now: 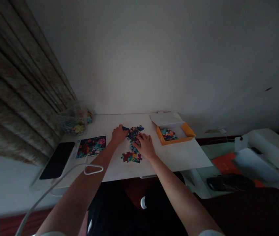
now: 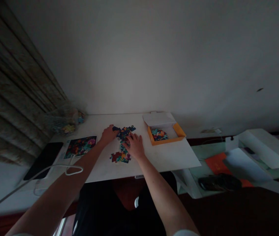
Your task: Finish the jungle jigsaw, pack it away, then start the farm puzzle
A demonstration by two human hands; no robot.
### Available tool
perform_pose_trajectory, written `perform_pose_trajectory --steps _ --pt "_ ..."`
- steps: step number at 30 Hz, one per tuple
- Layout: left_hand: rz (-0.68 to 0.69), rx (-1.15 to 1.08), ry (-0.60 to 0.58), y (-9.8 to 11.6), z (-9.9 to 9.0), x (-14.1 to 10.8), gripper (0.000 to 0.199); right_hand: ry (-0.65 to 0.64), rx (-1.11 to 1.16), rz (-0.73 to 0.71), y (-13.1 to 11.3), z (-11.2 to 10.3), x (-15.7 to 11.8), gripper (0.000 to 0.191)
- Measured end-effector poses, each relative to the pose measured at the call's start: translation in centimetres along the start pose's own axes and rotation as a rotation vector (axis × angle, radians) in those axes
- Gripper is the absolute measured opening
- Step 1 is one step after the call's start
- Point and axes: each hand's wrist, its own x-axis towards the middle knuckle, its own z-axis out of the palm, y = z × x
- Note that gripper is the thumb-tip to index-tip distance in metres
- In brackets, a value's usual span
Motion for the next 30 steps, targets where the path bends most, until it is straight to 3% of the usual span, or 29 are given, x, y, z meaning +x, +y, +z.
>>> perform_pose_trajectory --steps 3,9,14,19,24,27,30 --pt "-0.065 -0.033 -0.068 1.5 0.0 1.1 0.068 0.013 0.028 -0.011 0.0 -0.1 0.1 0.047" --pt "-0.125 -0.036 -0.13 3.1 0.8 1.9 0.057 0.005 0.008 0.035 -0.2 -0.2 0.2 0.063" --pt "0.048 0.133 -0.085 3.1 0.8 0.9 0.072 0.058 0.036 0.206 0.6 0.4 2.4 0.073" --pt "0.169 0.23 -0.225 2.5 0.1 0.4 0.083 0.037 0.061 0.346 1.8 1.1 7.0 0.064" --pt "0.125 0.198 -0.261 2.5 0.3 1.1 0.088 -0.056 0.026 0.221 3.4 0.7 9.1 0.055" --pt "0.035 0.094 -0.227 2.7 0.8 1.7 0.085 -0.049 0.008 0.121 4.2 0.1 8.7 0.05" --pt "0.04 -0.014 -0.215 2.8 1.0 2.3 0.071 -0.036 -0.006 0.101 4.2 -0.2 7.8 0.044"
